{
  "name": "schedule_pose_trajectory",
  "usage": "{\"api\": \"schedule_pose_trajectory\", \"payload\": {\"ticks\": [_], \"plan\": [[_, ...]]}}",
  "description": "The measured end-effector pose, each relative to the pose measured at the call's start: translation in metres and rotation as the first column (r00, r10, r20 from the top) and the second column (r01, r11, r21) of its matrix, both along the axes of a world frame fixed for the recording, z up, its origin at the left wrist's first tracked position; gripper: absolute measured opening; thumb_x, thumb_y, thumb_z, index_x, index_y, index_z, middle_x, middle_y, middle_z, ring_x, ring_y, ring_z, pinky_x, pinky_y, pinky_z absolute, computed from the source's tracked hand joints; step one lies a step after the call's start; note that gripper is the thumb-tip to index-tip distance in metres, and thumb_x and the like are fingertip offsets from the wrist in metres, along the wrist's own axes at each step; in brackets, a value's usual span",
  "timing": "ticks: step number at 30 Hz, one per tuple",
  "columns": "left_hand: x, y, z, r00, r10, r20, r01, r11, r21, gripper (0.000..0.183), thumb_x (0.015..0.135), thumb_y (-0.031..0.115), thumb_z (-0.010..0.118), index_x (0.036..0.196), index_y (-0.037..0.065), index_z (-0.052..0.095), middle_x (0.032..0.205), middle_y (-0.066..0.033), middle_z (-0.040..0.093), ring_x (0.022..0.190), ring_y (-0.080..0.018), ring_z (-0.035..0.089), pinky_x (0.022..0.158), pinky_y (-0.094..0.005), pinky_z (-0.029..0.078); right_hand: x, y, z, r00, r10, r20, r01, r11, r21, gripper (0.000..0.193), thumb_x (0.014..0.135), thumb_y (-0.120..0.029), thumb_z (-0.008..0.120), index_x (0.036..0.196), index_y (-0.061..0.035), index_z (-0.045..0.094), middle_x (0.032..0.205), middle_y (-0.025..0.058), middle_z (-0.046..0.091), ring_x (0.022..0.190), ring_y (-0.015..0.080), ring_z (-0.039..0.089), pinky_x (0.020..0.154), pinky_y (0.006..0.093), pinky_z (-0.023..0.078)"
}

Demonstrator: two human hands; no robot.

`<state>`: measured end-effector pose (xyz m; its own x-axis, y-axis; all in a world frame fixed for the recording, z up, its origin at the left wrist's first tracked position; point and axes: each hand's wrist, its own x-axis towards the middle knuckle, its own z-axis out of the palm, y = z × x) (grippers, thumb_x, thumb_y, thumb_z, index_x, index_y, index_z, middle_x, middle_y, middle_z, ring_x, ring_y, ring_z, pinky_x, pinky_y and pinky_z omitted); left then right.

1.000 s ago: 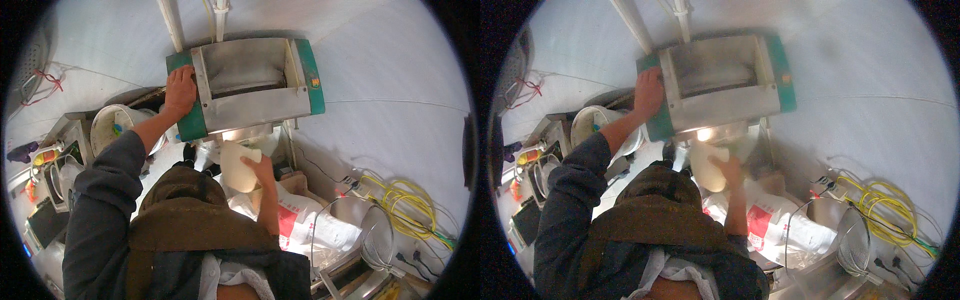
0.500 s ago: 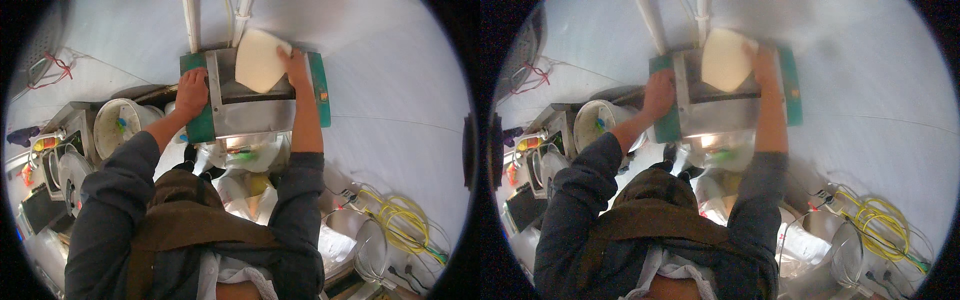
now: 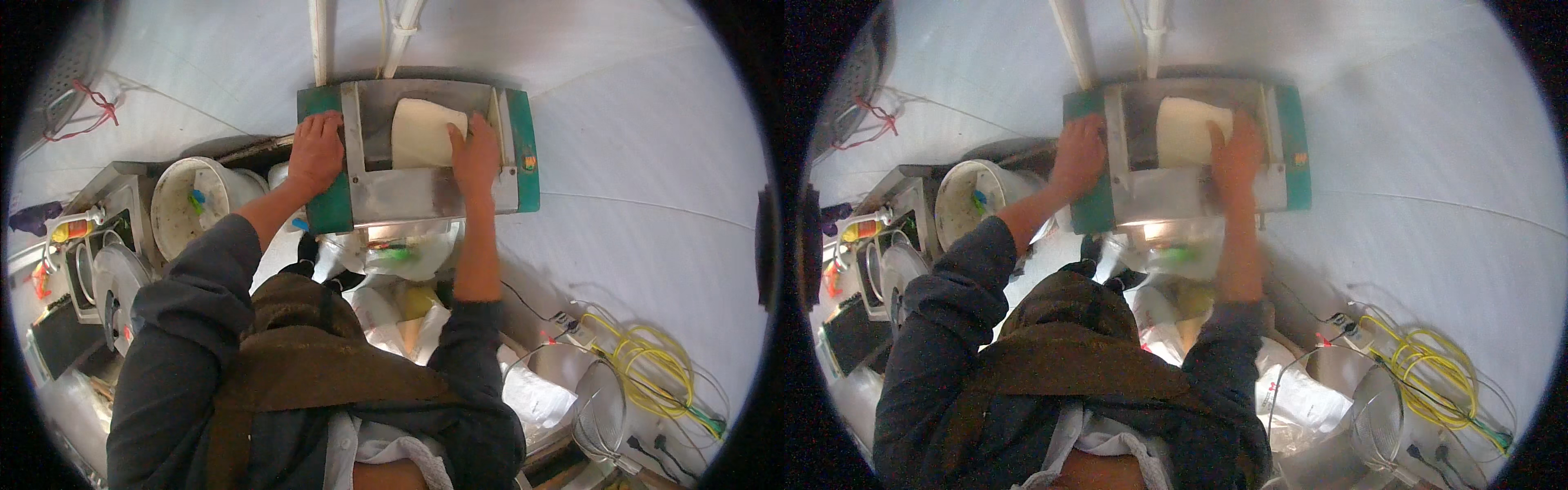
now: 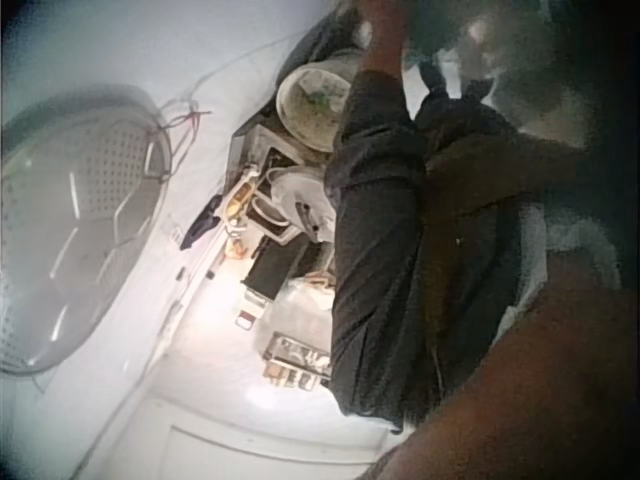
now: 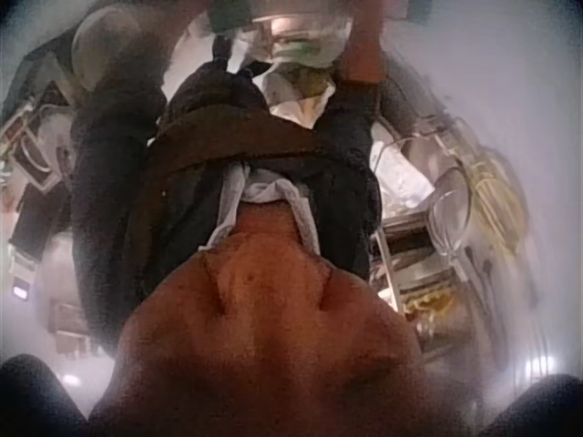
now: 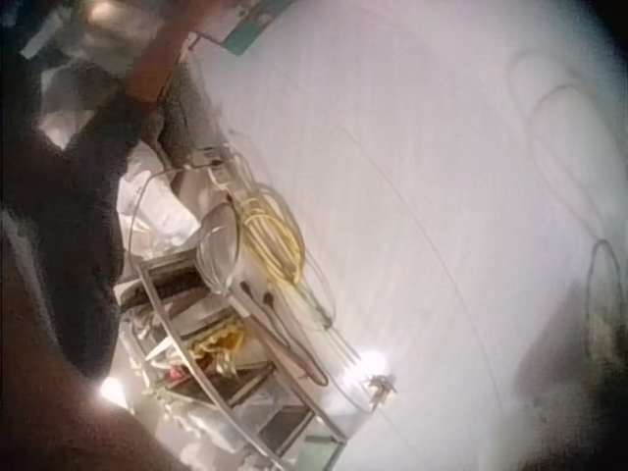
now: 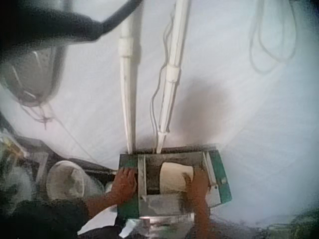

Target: The person repeatedly feeds a piece of dough through a manual dough sheeter, folding and refeeding it to thin and smooth the sheet. The person briefly moves to a counter to handle other dough pieces, then returns to continue sheeter passes.

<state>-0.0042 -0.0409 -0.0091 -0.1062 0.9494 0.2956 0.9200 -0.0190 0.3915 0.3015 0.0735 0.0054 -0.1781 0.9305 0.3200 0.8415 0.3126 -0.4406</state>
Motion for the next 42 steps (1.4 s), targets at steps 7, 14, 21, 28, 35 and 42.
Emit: {"api": "schedule_pose_trajectory", "payload": {"ticks": [7,14,21,28,35,42], "plan": [[-0.008,0.0,-0.009,0.999,-0.038,-0.035,0.039,0.998,0.054,0.031,0.093,0.005,0.062,0.124,0.006,0.059,0.134,-0.0121,0.061,0.123,-0.0373,0.057,0.107,-0.0499,0.045,0.072,-0.17,-0.045,-0.146,-0.494,-0.857,-0.685,0.676,-0.273,0.028,0.106,-0.024,0.069,0.123,-0.0015,0.07,0.118,0.015,0.074,0.102,0.0267,0.072,0.09,0.0424,0.062],[-0.003,-0.003,-0.001,0.999,-0.036,-0.018,0.037,0.997,0.066,0.031,0.093,0.005,0.062,0.124,0.006,0.059,0.133,-0.012,0.062,0.122,-0.0378,0.057,0.106,-0.0508,0.045,0.039,-0.194,-0.18,-0.537,-0.764,-0.359,-0.47,0.624,-0.624,0.03,0.108,-0.028,0.062,0.123,-0.0021,0.068,0.114,0.0112,0.072,0.106,0.0268,0.069,0.099,0.0459,0.059],[-0.001,0.005,-0.003,1.0,-0.027,-0.01,0.028,0.998,0.052,0.029,0.094,0.006,0.061,0.123,0.006,0.059,0.135,-0.0116,0.062,0.123,-0.0377,0.057,0.107,-0.0508,0.045,0.013,-0.132,-0.251,-0.644,-0.649,-0.405,-0.471,0.753,-0.459,0.057,0.11,-0.049,0.05,0.152,-0.0104,0.053,0.156,0.0133,0.054,0.143,0.0372,0.049,0.118,0.0605,0.043],[-0.005,0.002,-0.005,1.0,-0.022,0.0,0.022,0.998,0.056,0.029,0.094,0.007,0.061,0.123,0.006,0.059,0.137,-0.0113,0.061,0.123,-0.0368,0.057,0.107,-0.0508,0.045,0.009,-0.13,-0.288,-0.599,-0.621,-0.505,-0.498,0.783,-0.372,0.056,0.108,-0.048,0.054,0.149,-0.0096,0.055,0.15,0.0122,0.058,0.138,0.0352,0.055,0.115,0.0581,0.047],[-0.01,-0.006,0.006,1.0,-0.005,-0.017,0.006,0.999,0.054,0.029,0.093,0.004,0.061,0.123,0.006,0.059,0.135,-0.0116,0.062,0.122,-0.0372,0.057,0.106,-0.0501,0.045,-0.001,-0.149,-0.338,-0.368,-0.593,-0.716,-0.456,0.787,-0.417,0.054,0.107,-0.044,0.06,0.147,-0.0091,0.057,0.145,0.0111,0.063,0.133,0.0331,0.059,0.114,0.0558,0.049],[-0.017,0.002,-0.011,0.997,0.006,-0.081,-0.005,1.0,0.019,0.031,0.093,0.004,0.06,0.123,0.007,0.058,0.134,-0.0118,0.062,0.123,-0.0381,0.056,0.106,-0.0502,0.045,0.02,-0.2,-0.324,-0.194,-0.826,-0.529,-0.201,0.562,-0.803,0.049,0.101,-0.031,0.075,0.141,-0.0047,0.062,0.132,0.0108,0.069,0.12,0.0296,0.066,0.103,0.049,0.057]]}}
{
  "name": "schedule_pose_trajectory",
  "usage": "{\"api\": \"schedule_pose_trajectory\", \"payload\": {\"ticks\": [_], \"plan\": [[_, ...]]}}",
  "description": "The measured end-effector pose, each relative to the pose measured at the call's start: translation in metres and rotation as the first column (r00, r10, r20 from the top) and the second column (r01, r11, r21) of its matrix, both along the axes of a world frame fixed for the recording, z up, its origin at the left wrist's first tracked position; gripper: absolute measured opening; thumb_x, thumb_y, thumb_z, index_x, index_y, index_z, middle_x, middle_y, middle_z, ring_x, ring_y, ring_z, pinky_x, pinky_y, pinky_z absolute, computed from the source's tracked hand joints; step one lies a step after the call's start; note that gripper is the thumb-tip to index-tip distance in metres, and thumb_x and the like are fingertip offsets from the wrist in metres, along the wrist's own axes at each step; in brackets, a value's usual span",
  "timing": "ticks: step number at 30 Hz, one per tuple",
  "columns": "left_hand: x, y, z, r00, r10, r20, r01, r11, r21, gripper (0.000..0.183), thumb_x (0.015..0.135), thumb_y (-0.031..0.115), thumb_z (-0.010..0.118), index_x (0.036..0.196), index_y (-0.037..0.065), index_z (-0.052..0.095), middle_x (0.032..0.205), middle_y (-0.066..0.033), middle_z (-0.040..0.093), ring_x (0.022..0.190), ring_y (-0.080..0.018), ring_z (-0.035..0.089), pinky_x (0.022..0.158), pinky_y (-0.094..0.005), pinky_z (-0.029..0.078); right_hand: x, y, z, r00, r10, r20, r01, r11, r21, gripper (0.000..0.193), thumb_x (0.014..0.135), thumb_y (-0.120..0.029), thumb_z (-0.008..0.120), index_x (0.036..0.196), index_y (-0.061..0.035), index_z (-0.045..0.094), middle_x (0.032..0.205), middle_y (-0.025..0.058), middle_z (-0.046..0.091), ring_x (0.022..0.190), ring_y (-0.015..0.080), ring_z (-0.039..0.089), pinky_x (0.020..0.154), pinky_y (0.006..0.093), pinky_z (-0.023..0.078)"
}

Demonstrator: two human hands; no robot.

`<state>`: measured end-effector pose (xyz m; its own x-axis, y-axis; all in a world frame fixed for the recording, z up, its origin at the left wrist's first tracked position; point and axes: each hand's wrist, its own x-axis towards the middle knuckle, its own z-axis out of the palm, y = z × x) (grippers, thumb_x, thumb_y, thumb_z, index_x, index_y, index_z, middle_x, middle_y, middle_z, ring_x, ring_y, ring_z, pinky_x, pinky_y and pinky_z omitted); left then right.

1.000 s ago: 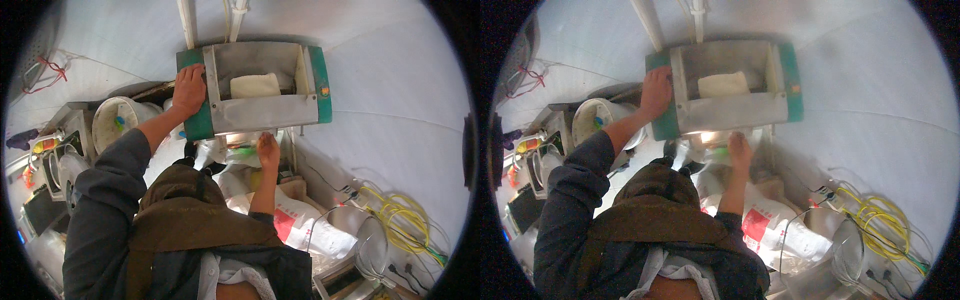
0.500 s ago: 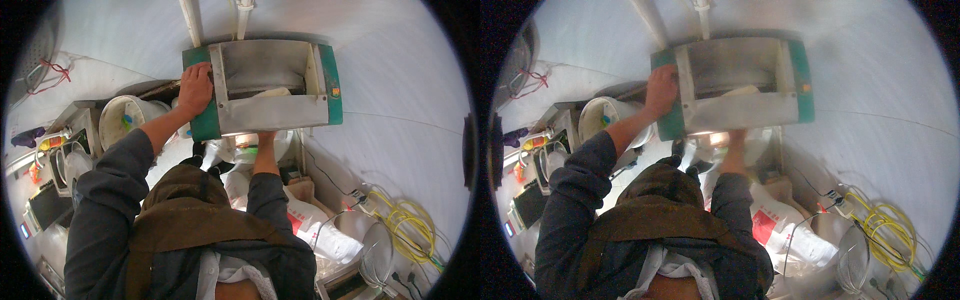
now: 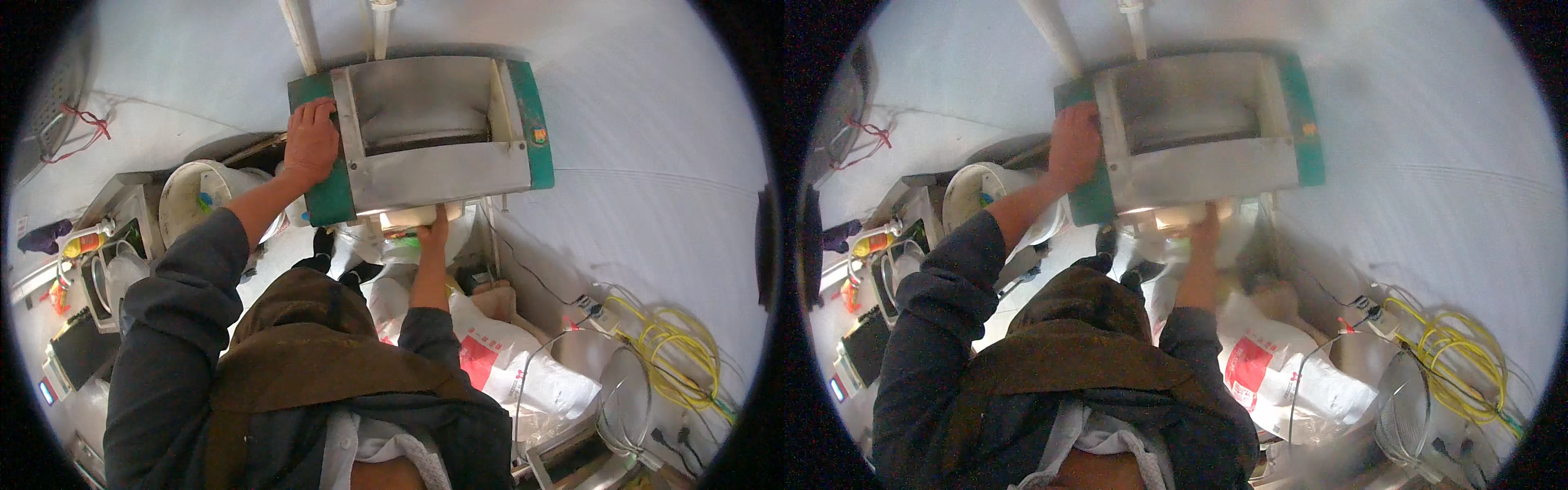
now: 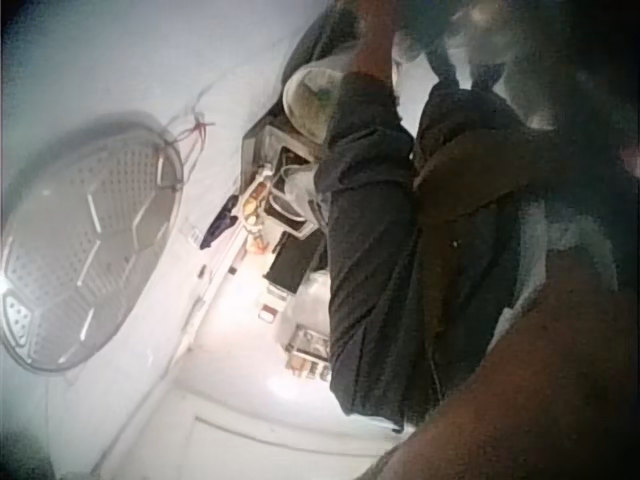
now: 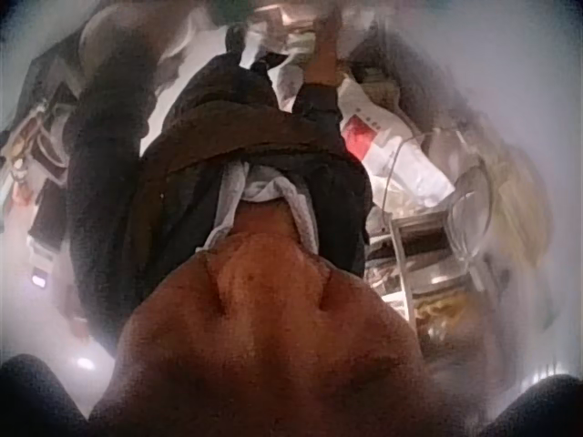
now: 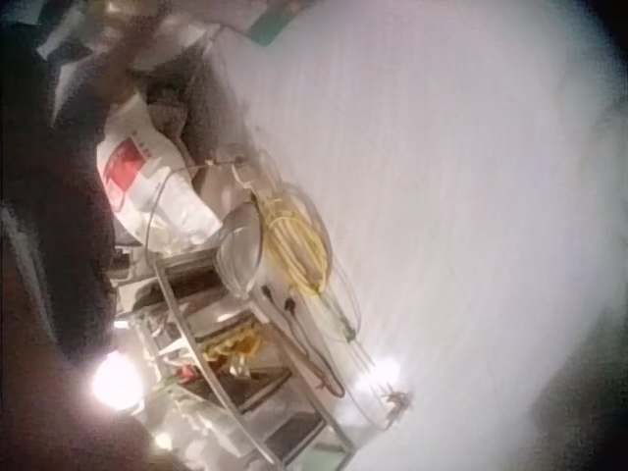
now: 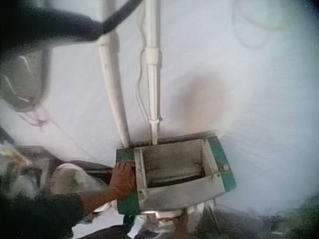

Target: The person repeatedly feeds a piece of dough through a manual dough sheeter, folding and refeeding it to thin and smooth the sheet. The person briefly moves to a counter to handle other dough pieces, then returns to continue sheeter passes.

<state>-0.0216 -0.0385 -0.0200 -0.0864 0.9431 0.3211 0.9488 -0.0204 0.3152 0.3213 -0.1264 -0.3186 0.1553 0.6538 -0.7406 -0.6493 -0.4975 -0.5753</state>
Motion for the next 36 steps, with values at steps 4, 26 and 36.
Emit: {"api": "schedule_pose_trajectory", "payload": {"ticks": [4,26,36], "plan": [[0.01,-0.002,0.007,0.999,0.01,0.041,-0.008,0.999,-0.04,0.031,0.093,0.004,0.061,0.124,0.007,0.058,0.136,-0.0118,0.062,0.123,-0.0385,0.056,0.107,-0.0513,0.044,0.025,-0.042,0.096,0.979,0.073,0.189,-0.032,0.977,-0.211,0.053,0.094,-0.025,0.085,0.136,0.0002,0.064,0.124,0.0109,0.071,0.11,0.0274,0.069,0.091,0.0451,0.06],[0.014,0.001,0.001,0.996,-0.052,0.068,0.05,0.998,0.038,0.034,0.089,0.005,0.064,0.123,0.006,0.06,0.134,-0.0119,0.061,0.125,-0.0378,0.056,0.108,-0.0503,0.046,-0.015,0.291,0.344,0.364,0.515,0.776,-0.883,0.456,0.111,0.086,0.091,-0.068,0.071,0.132,0.0077,0.068,0.131,0.0237,0.071,0.114,0.0354,0.07,0.097,0.0463,0.055],[0.007,-0.005,0.004,0.998,-0.061,-0.022,0.062,0.998,0.02,0.034,0.091,0.005,0.063,0.124,0.006,0.06,0.137,-0.0119,0.061,0.125,-0.037,0.056,0.11,-0.05,0.044,-0.03,0.285,0.328,-0.474,0.386,0.792,-0.873,-0.084,-0.481,0.099,0.08,-0.083,0.073,0.124,0.0057,0.074,0.125,0.0313,0.073,0.122,0.0455,0.069,0.107,0.0497,0.052]]}}
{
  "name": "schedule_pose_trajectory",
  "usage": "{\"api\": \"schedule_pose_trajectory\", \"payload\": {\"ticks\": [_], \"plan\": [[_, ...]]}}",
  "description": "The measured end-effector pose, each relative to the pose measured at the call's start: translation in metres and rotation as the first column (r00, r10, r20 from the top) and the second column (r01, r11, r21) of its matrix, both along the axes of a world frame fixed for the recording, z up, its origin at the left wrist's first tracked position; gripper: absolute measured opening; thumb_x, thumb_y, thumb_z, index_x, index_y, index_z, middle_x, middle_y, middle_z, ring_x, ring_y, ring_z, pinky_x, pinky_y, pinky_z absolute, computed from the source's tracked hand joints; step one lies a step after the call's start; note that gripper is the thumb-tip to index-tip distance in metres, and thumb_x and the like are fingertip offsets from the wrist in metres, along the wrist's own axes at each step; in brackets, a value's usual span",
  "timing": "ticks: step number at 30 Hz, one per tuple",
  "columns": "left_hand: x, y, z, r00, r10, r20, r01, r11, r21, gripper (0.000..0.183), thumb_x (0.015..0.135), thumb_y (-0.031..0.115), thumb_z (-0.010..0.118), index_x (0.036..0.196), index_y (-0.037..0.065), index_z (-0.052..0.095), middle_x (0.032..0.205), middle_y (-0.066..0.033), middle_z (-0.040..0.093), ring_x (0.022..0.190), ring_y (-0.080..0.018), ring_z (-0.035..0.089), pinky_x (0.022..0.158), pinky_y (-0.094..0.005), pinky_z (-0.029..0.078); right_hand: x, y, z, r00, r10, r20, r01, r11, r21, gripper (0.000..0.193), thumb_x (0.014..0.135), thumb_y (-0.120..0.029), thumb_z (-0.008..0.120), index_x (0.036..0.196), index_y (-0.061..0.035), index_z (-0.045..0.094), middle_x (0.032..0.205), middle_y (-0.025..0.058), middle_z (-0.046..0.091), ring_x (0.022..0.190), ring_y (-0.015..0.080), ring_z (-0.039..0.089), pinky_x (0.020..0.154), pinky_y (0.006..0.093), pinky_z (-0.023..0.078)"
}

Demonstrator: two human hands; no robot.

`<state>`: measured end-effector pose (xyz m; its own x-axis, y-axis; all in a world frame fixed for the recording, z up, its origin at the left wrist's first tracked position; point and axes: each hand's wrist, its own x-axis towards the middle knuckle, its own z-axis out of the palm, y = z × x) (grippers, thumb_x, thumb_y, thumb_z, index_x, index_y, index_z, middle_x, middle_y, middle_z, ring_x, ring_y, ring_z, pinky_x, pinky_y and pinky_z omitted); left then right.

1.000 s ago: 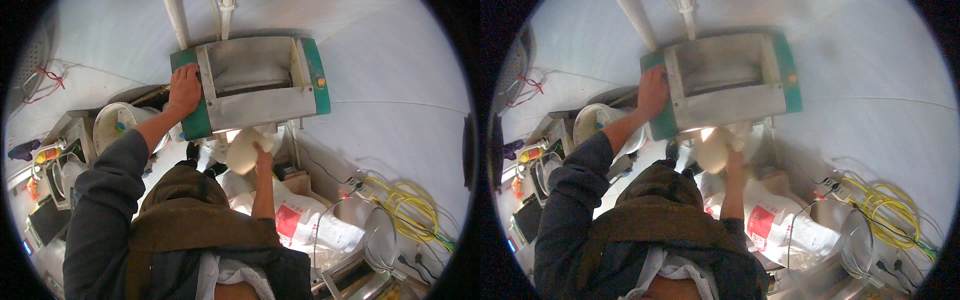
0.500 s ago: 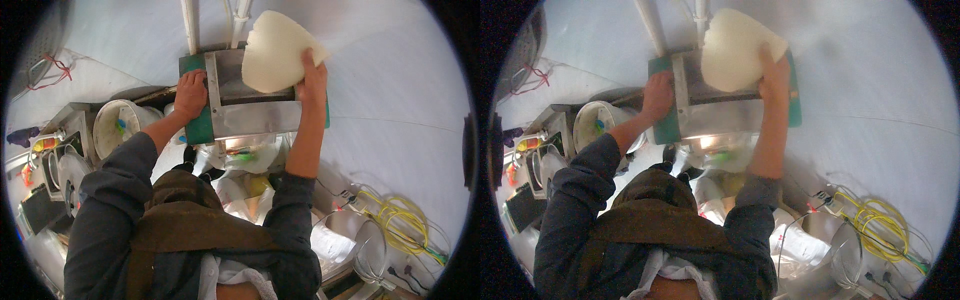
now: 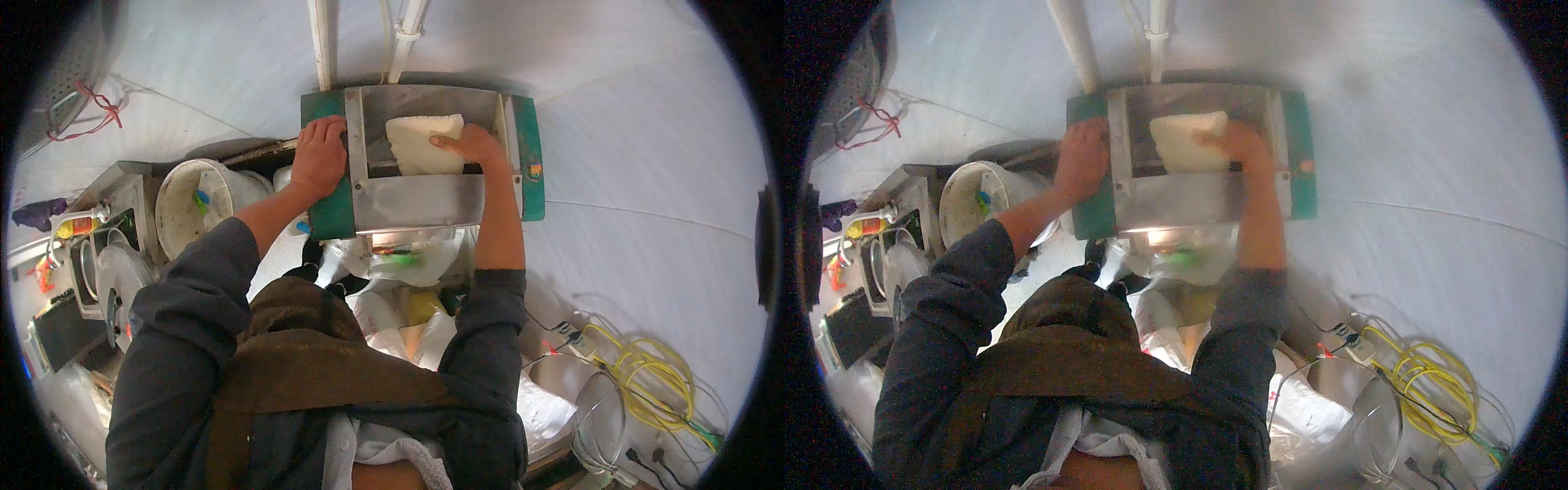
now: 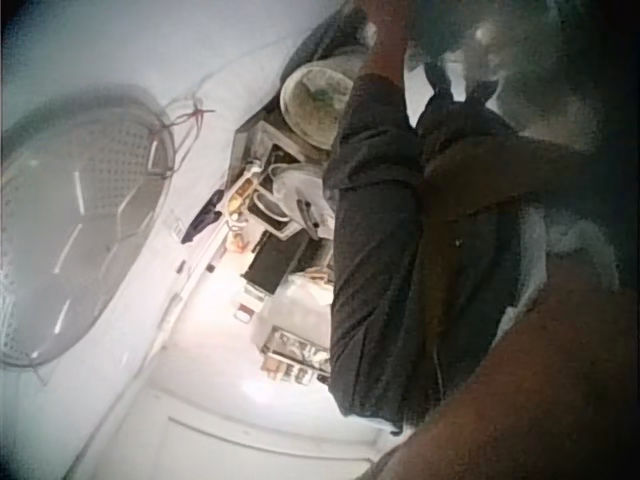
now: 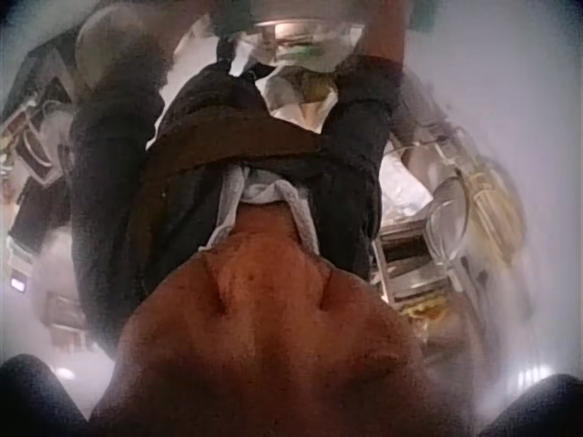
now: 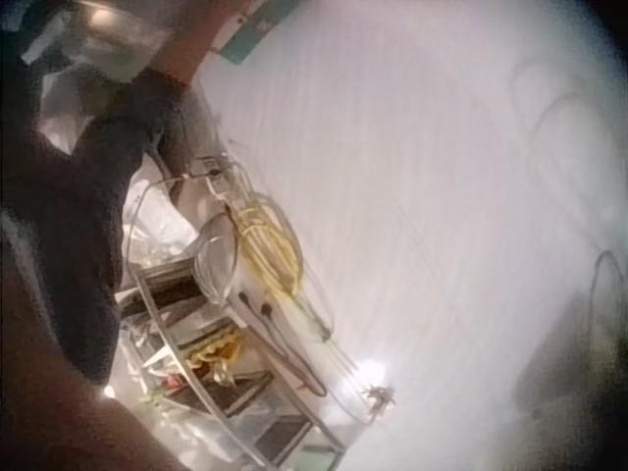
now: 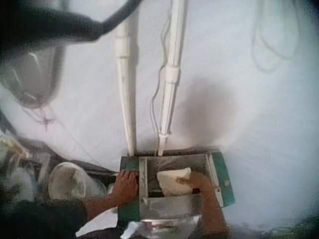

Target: The person repeatedly feeds a piece of dough through a manual dough sheeter, folding and refeeding it to thin and smooth the sheet. The person briefly moves to a counter to handle other dough pieces, then returns to continue sheeter passes.

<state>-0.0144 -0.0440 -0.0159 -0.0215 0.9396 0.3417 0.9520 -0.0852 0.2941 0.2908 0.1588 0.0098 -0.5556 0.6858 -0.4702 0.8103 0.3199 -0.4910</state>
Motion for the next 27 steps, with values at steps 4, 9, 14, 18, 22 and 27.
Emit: {"api": "schedule_pose_trajectory", "payload": {"ticks": [4,9,14,18,22,27], "plan": [[0.011,0.003,0.013,0.994,0.012,0.105,-0.008,0.999,-0.034,0.033,0.091,0.004,0.063,0.124,0.006,0.059,0.137,-0.0118,0.061,0.126,-0.0367,0.056,0.11,-0.05,0.044,0.02,-0.05,-0.024,0.842,-0.382,-0.381,0.482,0.85,0.214,0.076,0.09,-0.064,0.076,0.128,0.0021,0.072,0.127,0.0239,0.073,0.119,0.04,0.07,0.105,0.0463,0.053],[0.009,-0.003,0.015,0.995,0.046,0.085,-0.042,0.998,-0.04,0.033,0.092,0.004,0.063,0.125,0.006,0.059,0.137,-0.0115,0.061,0.126,-0.0363,0.056,0.109,-0.0497,0.044,0.047,-0.164,0.019,-0.002,-0.616,-0.788,0.592,0.634,-0.497,0.036,0.105,-0.031,0.07,0.127,-0.0027,0.069,0.118,0.0104,0.074,0.105,0.0252,0.07,0.093,0.0395,0.057],[0.012,0.004,0.002,0.997,0.046,0.064,-0.046,0.999,0.008,0.032,0.093,0.005,0.061,0.125,0.006,0.059,0.134,-0.0109,0.062,0.122,-0.0364,0.056,0.107,-0.0492,0.045,0.141,-0.283,-0.164,-0.589,-0.796,-0.138,0.015,0.16,-0.987,0.028,0.106,-0.031,0.069,0.123,-0.0083,0.069,0.108,0.0035,0.072,0.085,0.0193,0.068,0.072,0.0338,0.059],[0.008,0.002,0.005,0.997,0.063,0.043,-0.063,0.998,-0.003,0.032,0.094,0.006,0.061,0.126,0.007,0.059,0.133,-0.0108,0.062,0.122,-0.0367,0.057,0.106,-0.0499,0.045,0.075,-0.289,-0.242,-0.553,-0.815,0.173,-0.186,-0.082,-0.979,0.039,0.11,-0.036,0.06,0.138,-0.0089,0.061,0.137,0.0119,0.066,0.119,0.0288,0.064,0.103,0.0475,0.058],[0.013,0.008,0.007,0.996,0.028,0.085,-0.03,0.999,0.019,0.032,0.094,0.007,0.061,0.125,0.007,0.059,0.134,-0.0108,0.062,0.123,-0.0369,0.056,0.106,-0.0506,0.045,0.045,-0.243,-0.299,-0.495,-0.808,-0.32,0.065,0.333,-0.941,0.051,0.106,-0.041,0.06,0.146,-0.0087,0.057,0.149,0.0147,0.06,0.138,0.0348,0.055,0.116,0.0538,0.047],[0.002,0.002,0.004,0.997,0.042,0.07,-0.043,0.999,0.021,0.03,0.094,0.007,0.061,0.124,0.006,0.06,0.135,-0.0111,0.062,0.124,-0.0375,0.056,0.107,-0.0505,0.045,0.01,-0.221,-0.307,0.835,-0.167,-0.524,0.514,0.575,0.636,0.054,0.1,-0.036,0.069,0.146,-0.0094,0.06,0.148,0.0141,0.062,0.141,0.0378,0.054,0.119,0.0541,0.042]]}}
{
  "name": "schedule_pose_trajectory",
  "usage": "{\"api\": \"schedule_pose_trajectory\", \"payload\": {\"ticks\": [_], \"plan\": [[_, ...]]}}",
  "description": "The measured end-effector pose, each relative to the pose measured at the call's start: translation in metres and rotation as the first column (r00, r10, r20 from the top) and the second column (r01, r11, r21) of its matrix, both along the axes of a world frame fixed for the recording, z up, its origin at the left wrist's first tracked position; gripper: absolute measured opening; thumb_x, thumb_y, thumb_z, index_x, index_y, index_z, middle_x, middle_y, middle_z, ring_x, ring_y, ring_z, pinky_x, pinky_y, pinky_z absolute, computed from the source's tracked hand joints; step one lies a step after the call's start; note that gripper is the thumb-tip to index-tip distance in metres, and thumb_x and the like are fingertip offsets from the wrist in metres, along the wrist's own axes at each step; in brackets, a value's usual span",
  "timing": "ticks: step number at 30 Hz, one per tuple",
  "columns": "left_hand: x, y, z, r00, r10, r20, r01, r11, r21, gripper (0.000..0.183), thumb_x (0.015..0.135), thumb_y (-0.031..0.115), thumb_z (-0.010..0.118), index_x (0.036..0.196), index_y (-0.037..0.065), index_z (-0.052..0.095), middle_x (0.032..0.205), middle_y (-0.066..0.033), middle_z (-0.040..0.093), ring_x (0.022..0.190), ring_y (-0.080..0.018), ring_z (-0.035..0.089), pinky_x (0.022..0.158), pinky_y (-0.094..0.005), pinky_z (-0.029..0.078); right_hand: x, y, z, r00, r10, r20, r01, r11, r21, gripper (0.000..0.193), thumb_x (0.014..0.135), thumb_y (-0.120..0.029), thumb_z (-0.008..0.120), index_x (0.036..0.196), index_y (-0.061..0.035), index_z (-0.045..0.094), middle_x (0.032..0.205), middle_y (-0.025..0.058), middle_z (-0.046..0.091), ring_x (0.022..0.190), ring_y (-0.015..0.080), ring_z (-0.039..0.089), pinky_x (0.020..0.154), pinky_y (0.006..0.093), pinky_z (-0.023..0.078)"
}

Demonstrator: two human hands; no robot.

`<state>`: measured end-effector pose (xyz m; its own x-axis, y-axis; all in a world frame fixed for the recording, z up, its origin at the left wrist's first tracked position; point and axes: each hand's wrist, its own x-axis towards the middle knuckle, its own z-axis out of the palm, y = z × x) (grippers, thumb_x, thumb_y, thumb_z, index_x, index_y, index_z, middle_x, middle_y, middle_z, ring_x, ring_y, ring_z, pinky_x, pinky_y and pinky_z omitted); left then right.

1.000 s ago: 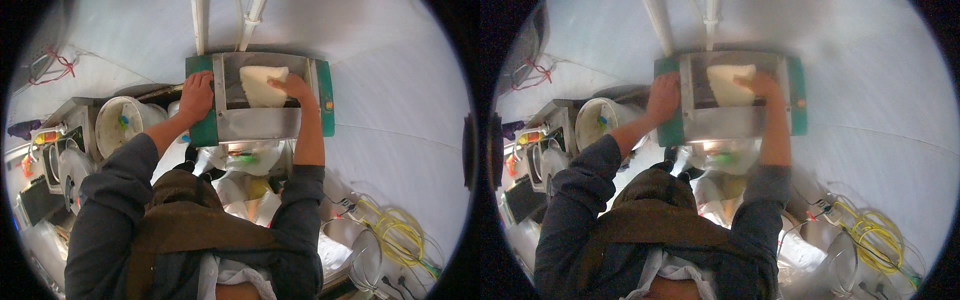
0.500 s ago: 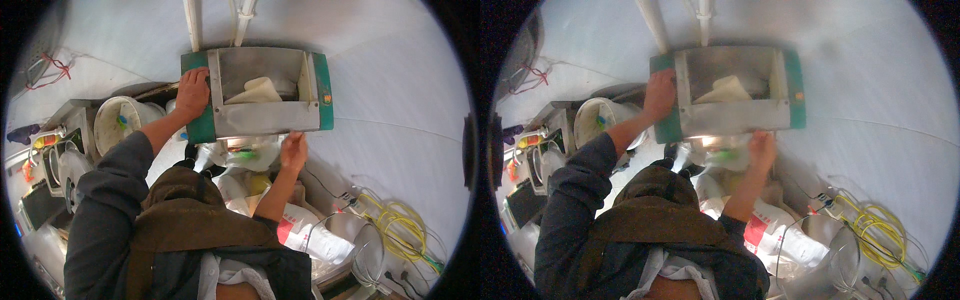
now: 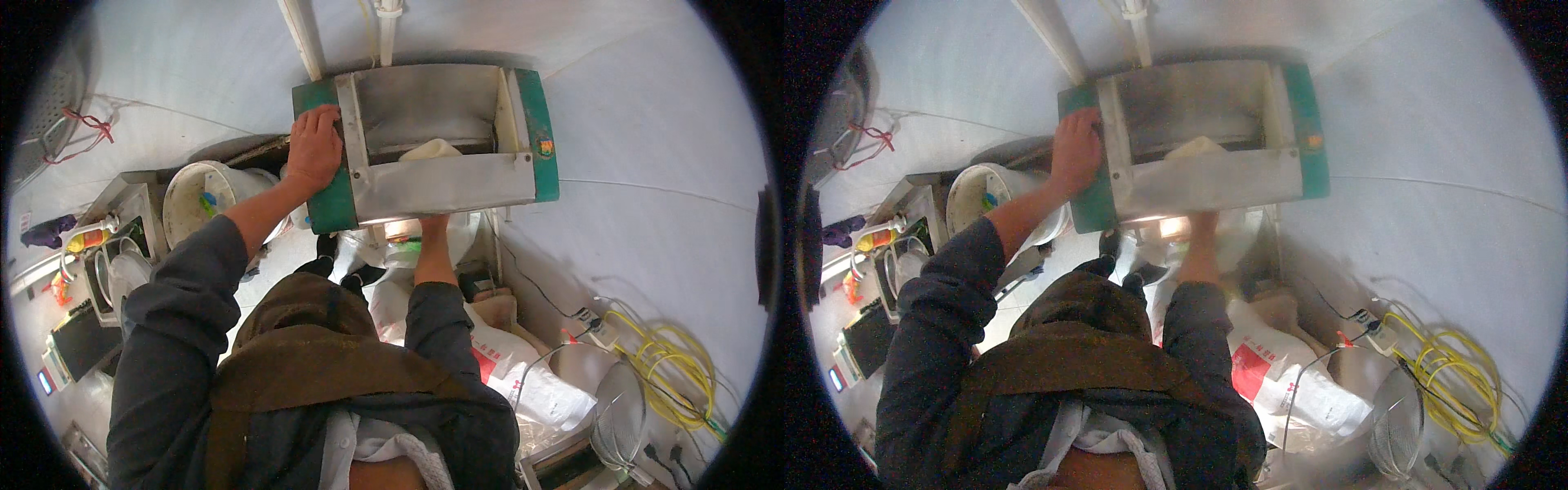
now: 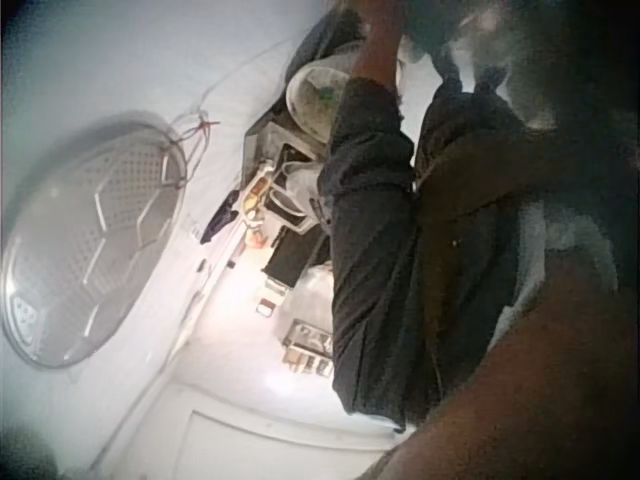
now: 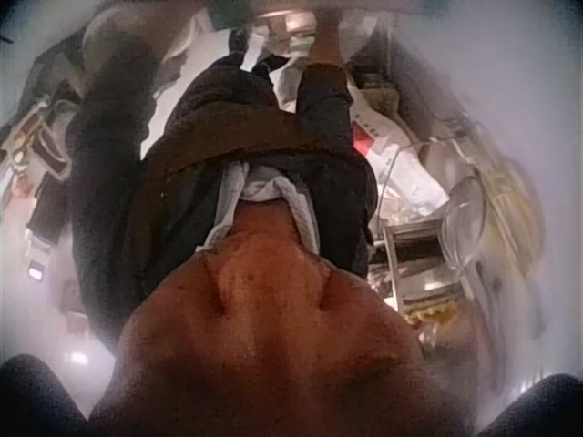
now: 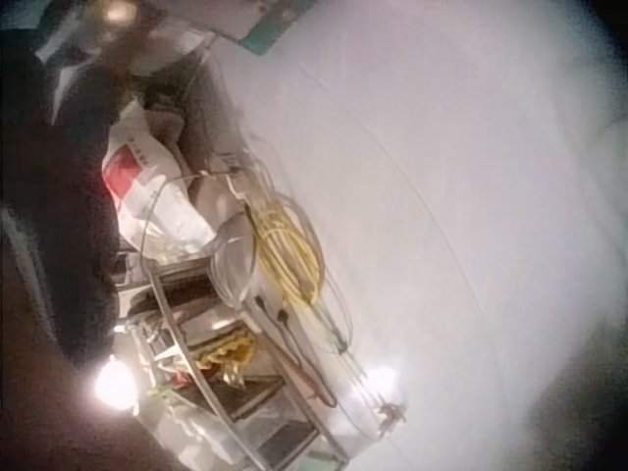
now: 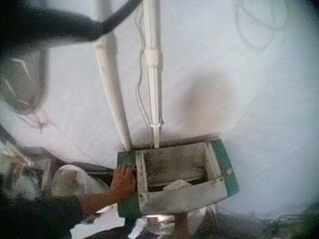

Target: The person repeatedly feeds a piece of dough through a manual dough sheeter, folding and refeeding it to thin and smooth the sheet. The person briefly moves to a counter to handle other dough pieces, then returns to continue sheeter passes.

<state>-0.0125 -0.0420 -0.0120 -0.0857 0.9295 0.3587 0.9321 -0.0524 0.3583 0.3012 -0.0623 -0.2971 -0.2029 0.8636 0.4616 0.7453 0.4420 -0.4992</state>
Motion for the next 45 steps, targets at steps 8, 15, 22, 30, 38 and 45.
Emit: {"api": "schedule_pose_trajectory", "payload": {"ticks": [8,15,22,30,38,45], "plan": [[0.003,0.003,0.0,0.999,-0.037,0.031,0.037,0.999,-0.002,0.027,0.094,0.005,0.061,0.121,0.005,0.059,0.135,-0.0121,0.062,0.123,-0.038,0.057,0.107,-0.0507,0.045,0.005,-0.018,-0.041,0.568,-0.265,-0.779,-0.306,0.811,-0.499,0.065,0.105,-0.055,0.058,0.152,-0.0103,0.054,0.148,0.0113,0.06,0.135,0.0344,0.055,0.115,0.0572,0.044],[0.012,0.009,0.006,0.999,-0.028,0.042,0.031,0.997,-0.072,0.028,0.094,0.005,0.061,0.122,0.005,0.059,0.134,-0.012,0.063,0.124,-0.0382,0.057,0.107,-0.0506,0.045,0.047,-0.088,-0.049,0.771,-0.386,-0.507,0.0,0.795,-0.606,0.053,0.098,-0.033,0.077,0.143,-0.0077,0.062,0.121,0.0073,0.071,0.103,0.0258,0.067,0.089,0.0417,0.055],[0.003,0.002,-0.002,0.999,0.024,-0.025,-0.025,0.999,-0.02,0.032,0.092,0.006,0.063,0.124,0.006,0.059,0.133,-0.0104,0.062,0.124,-0.0376,0.057,0.107,-0.0501,0.044,0.033,-0.114,0.134,0.554,-0.826,-0.107,0.131,0.213,-0.968,0.057,0.079,-0.034,0.097,0.122,-0.0018,0.076,0.098,0.0085,0.077,0.081,0.0195,0.069,0.074,0.0388,0.056],[0.009,0.0,0.007,0.999,0.032,0.012,-0.031,0.997,-0.064,0.033,0.092,0.005,0.062,0.124,0.007,0.059,0.135,-0.0113,0.062,0.124,-0.0373,0.057,0.107,-0.0498,0.045,0.043,-0.055,0.412,0.786,-0.236,-0.572,-0.397,0.516,-0.759,0.076,0.079,-0.026,0.09,0.146,-0.0048,0.061,0.127,0.013,0.074,0.113,0.0284,0.072,0.102,0.0429,0.056],[0.009,0.002,0.006,0.999,-0.034,0.017,0.034,0.999,0.009,0.033,0.092,0.005,0.062,0.125,0.006,0.059,0.136,-0.0118,0.062,0.124,-0.0373,0.057,0.107,-0.0506,0.045,-0.001,0.208,0.363,0.522,-0.371,-0.768,-0.513,0.582,-0.631,0.058,0.101,-0.033,0.076,0.14,0.0069,0.057,0.127,0.0152,0.07,0.117,0.0255,0.068,0.099,0.0407,0.057],[0.007,-0.003,-0.001,0.999,0.036,0.006,-0.035,0.989,-0.143,0.033,0.092,0.006,0.062,0.126,0.006,0.059,0.136,-0.011,0.061,0.125,-0.0369,0.056,0.108,-0.0507,0.045,0.005,0.234,0.293,0.961,0.017,-0.276,-0.236,0.57,-0.787,0.09,0.092,-0.063,0.076,0.144,0.0084,0.058,0.141,0.0216,0.067,0.127,0.0346,0.063,0.11,0.046,0.048]]}}
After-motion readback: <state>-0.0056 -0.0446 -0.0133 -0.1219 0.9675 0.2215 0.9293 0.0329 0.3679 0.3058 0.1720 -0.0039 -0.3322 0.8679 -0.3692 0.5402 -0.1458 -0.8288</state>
